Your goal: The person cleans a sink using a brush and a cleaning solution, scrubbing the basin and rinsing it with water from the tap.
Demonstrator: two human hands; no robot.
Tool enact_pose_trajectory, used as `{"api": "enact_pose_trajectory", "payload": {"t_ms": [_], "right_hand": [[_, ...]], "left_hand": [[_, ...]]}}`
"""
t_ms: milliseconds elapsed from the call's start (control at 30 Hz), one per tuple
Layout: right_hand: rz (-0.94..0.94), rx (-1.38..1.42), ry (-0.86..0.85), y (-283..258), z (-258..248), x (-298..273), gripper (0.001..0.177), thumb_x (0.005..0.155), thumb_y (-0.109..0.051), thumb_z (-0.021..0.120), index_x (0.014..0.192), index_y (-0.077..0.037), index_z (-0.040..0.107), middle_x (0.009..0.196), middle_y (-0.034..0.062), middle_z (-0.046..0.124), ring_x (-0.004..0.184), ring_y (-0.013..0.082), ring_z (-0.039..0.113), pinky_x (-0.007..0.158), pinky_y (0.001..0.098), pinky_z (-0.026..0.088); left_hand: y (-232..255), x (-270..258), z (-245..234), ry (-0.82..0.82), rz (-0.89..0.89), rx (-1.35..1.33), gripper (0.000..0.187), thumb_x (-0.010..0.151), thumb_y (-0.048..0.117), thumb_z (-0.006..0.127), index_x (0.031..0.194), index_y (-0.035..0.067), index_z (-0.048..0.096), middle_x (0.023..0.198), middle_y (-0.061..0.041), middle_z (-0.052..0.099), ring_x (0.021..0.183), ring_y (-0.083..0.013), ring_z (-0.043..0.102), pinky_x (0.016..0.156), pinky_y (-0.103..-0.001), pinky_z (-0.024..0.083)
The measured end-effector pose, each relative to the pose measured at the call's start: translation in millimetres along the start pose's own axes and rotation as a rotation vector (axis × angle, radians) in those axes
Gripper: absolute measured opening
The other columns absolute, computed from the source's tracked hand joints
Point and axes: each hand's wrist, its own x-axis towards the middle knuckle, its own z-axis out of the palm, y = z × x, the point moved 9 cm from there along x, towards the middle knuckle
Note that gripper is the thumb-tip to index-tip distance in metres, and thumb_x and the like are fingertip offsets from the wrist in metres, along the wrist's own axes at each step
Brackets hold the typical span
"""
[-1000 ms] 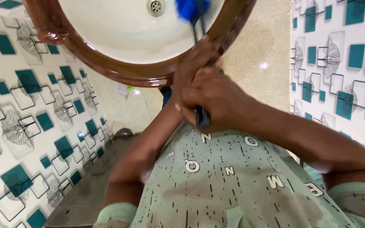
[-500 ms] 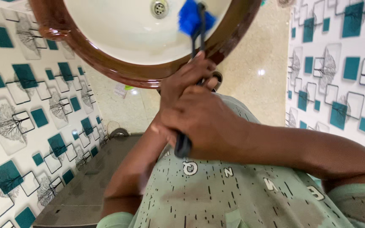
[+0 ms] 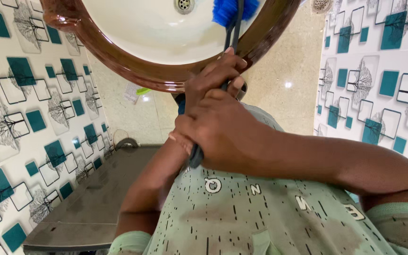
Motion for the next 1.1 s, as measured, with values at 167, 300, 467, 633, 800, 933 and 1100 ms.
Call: {"api": "enact_pose_trajectory", "payload": {"t_ms": [167, 300, 467, 633, 800, 933, 1100], "right_hand": [[-0.112, 0.065, -0.029, -32.4, 9.4, -5.9, 0.015, 0.095, -0.004, 0.058, 0.093, -0.003, 0.073, 0.089, 0.0217, 0.072, 0.083, 0.0334, 0.069, 0.081, 0.0457, 0.051], [-0.021, 0.09, -0.078, -6.3, 16.0, 2.3, 0.02, 0.092, -0.023, 0.07, 0.086, -0.004, 0.072, 0.079, 0.0198, 0.07, 0.078, 0.0365, 0.067, 0.08, 0.051, 0.047], [0.067, -0.141, -0.129, 21.1, 20.4, 14.9, 0.022, 0.096, -0.021, 0.068, 0.09, -0.001, 0.071, 0.08, 0.019, 0.071, 0.073, 0.0336, 0.065, 0.086, 0.0487, 0.046], [-0.107, 0.064, -0.21, -17.9, 29.9, -9.5, 0.026, 0.095, -0.026, 0.07, 0.081, -0.004, 0.068, 0.074, 0.0162, 0.066, 0.075, 0.0315, 0.064, 0.082, 0.0473, 0.045], [-0.062, 0.015, -0.078, 50.2, 32.4, -2.2, 0.025, 0.091, -0.028, 0.072, 0.076, -0.009, 0.067, 0.071, 0.011, 0.062, 0.076, 0.0314, 0.059, 0.076, 0.0446, 0.045], [-0.018, -0.07, -0.132, 107.8, 38.5, 8.5, 0.019, 0.095, -0.023, 0.073, 0.083, -0.01, 0.067, 0.065, 0.0047, 0.058, 0.061, 0.0211, 0.058, 0.067, 0.0402, 0.047], [-0.137, -0.184, 0.055, 107.1, -10.0, -10.2, 0.024, 0.098, -0.011, 0.076, 0.079, -0.007, 0.062, 0.067, 0.0082, 0.054, 0.067, 0.0242, 0.055, 0.074, 0.0399, 0.046]], "left_hand": [[10.7, -33.6, -26.2, -0.074, -0.009, 0.003, 0.021, 0.104, 0.023, 0.07, 0.097, 0.003, 0.07, 0.116, -0.009, 0.075, 0.128, -0.0222, 0.07, 0.118, -0.036, 0.054], [-32.1, -32.7, -15.6, -0.106, -0.22, -0.076, 0.022, 0.097, 0.022, 0.072, 0.107, 0.002, 0.073, 0.123, -0.013, 0.074, 0.124, -0.0256, 0.068, 0.106, -0.036, 0.055], [-28.8, -6.7, 8.0, 0.139, 0.027, -0.246, 0.018, 0.106, 0.018, 0.068, 0.102, 0.0, 0.066, 0.12, -0.01, 0.075, 0.12, -0.0213, 0.07, 0.118, -0.035, 0.05], [-16.3, -41.3, -7.7, -0.016, 0.047, -0.089, 0.016, 0.105, 0.02, 0.069, 0.096, 0.007, 0.066, 0.128, -0.011, 0.073, 0.139, -0.028, 0.061, 0.122, -0.036, 0.051], [-92.3, -36.6, 4.1, -0.052, -0.156, -0.151, 0.028, 0.098, 0.022, 0.072, 0.119, 0.004, 0.067, 0.138, -0.015, 0.066, 0.14, -0.0281, 0.057, 0.114, -0.039, 0.051], [-128.6, 3.8, 35.5, -0.09, -0.002, -0.065, 0.027, 0.108, 0.024, 0.071, 0.126, 0.007, 0.061, 0.146, -0.008, 0.067, 0.156, -0.0292, 0.048, 0.125, -0.04, 0.049], [-108.2, 39.9, 51.3, -0.1, 0.282, -0.048, 0.043, 0.099, 0.025, 0.072, 0.137, 0.009, 0.059, 0.153, -0.012, 0.051, 0.148, -0.0307, 0.048, 0.116, -0.039, 0.051]]}}
